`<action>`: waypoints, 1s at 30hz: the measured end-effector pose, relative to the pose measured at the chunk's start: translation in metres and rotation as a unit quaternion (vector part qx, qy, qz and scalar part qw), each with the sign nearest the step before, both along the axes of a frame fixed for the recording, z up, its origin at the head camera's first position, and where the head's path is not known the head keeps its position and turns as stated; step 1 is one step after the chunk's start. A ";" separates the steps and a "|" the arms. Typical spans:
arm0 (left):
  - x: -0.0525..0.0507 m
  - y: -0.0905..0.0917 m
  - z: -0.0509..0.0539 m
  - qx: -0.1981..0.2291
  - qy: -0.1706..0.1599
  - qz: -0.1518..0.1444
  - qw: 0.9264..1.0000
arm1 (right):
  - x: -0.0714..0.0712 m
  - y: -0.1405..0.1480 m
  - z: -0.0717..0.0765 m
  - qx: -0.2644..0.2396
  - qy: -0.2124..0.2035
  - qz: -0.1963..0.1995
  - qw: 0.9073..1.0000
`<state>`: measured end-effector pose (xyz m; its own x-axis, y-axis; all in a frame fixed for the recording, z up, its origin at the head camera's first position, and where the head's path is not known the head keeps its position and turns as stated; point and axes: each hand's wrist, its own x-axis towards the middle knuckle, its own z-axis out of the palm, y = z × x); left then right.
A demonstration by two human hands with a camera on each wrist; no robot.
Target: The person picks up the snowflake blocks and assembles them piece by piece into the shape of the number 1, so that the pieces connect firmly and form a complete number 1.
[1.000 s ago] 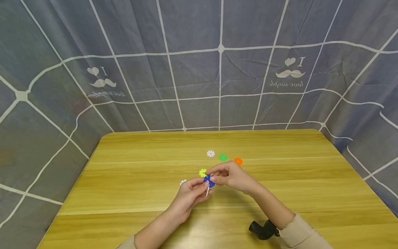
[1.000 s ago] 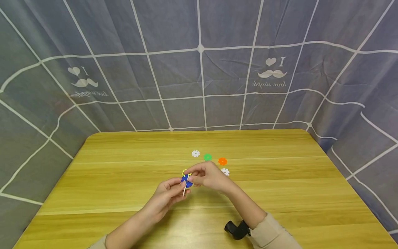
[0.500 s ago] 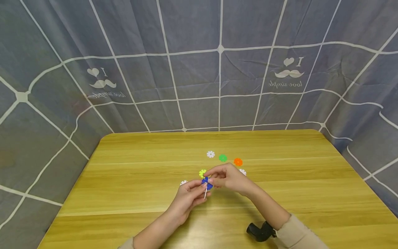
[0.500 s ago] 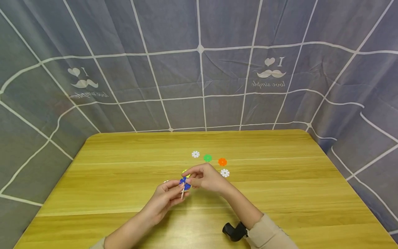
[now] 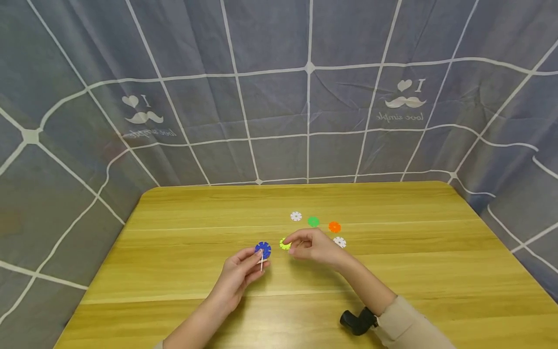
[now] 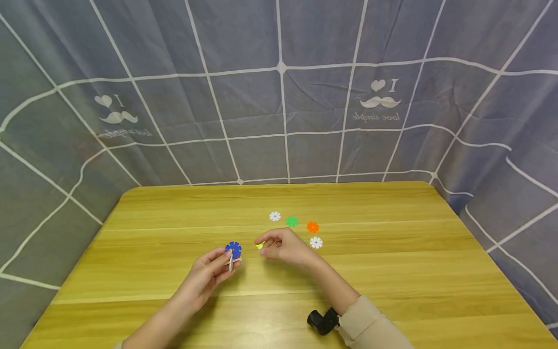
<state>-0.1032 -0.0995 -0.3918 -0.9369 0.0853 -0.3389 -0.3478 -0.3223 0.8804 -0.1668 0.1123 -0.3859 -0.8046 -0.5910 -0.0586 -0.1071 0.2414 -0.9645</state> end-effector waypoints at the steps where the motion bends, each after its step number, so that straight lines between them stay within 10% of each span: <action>1: 0.000 -0.003 0.000 -0.004 0.000 0.006 1.000 | -0.001 -0.002 -0.002 0.001 0.002 0.003 1.000; 14: -0.002 -0.016 -0.004 -0.019 -0.010 0.031 0.999 | -0.009 -0.048 -0.032 0.023 -0.034 -0.022 0.999; 30: 0.000 -0.013 -0.003 -0.010 -0.019 0.049 0.999 | -0.009 -0.086 -0.039 0.228 0.140 -0.043 0.963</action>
